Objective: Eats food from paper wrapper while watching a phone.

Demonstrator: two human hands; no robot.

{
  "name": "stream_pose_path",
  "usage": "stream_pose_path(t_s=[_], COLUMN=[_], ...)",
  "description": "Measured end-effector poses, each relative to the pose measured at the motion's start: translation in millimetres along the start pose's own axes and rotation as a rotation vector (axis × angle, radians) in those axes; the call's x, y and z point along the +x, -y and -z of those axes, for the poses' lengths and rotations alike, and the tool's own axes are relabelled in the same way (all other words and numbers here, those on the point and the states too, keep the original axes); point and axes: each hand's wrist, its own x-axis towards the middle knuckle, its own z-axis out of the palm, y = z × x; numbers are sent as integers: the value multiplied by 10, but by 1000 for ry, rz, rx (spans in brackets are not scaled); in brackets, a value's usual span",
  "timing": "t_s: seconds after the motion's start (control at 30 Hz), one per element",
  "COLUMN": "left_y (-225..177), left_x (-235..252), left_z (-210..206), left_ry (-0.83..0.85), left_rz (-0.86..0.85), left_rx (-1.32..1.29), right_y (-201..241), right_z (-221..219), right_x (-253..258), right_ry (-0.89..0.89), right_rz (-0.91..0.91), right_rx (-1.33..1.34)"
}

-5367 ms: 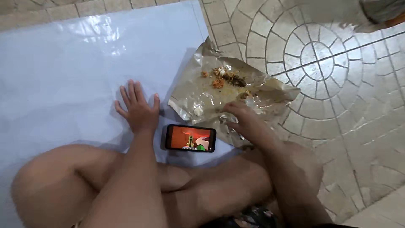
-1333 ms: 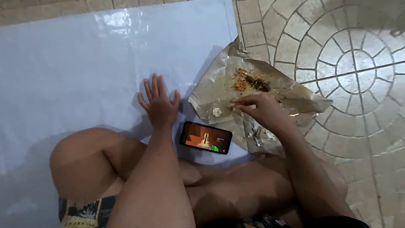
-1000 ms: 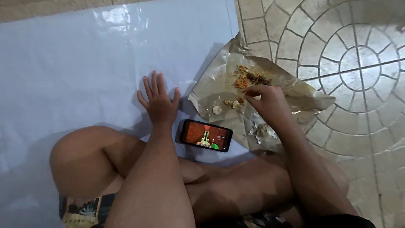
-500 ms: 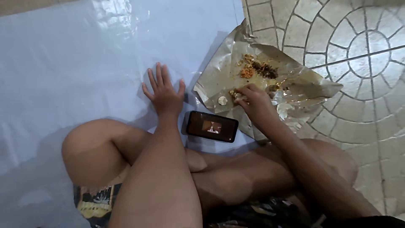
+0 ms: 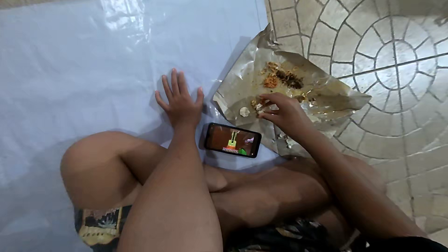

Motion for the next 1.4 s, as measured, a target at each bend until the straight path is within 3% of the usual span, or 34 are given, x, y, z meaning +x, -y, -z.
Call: stream_pose_path(t_s=[0.23, 0.4, 0.7, 0.87, 1.0, 1.4], left_y=[-10, 11, 7, 26, 14, 12], left_x=[-4, -3, -7, -11, -21, -22], left_z=[13, -13, 11, -16, -5, -35], left_ry=[19, -6, 8, -22, -34, -50], left_rz=[2, -10, -1, -11, -13, -5], left_rx=[3, 1, -3, -5, 1, 1], right_y=[-21, -70, -218, -130, -76, -48], right_z=[0, -64, 68, 41, -47, -255], right_x=[58, -19, 12, 88, 70, -110], right_ry=[83, 14, -20, 124, 93, -23], right_rz=[219, 316, 175, 305, 378, 350], right_rx=[-269, -251, 39, -188, -297, -381])
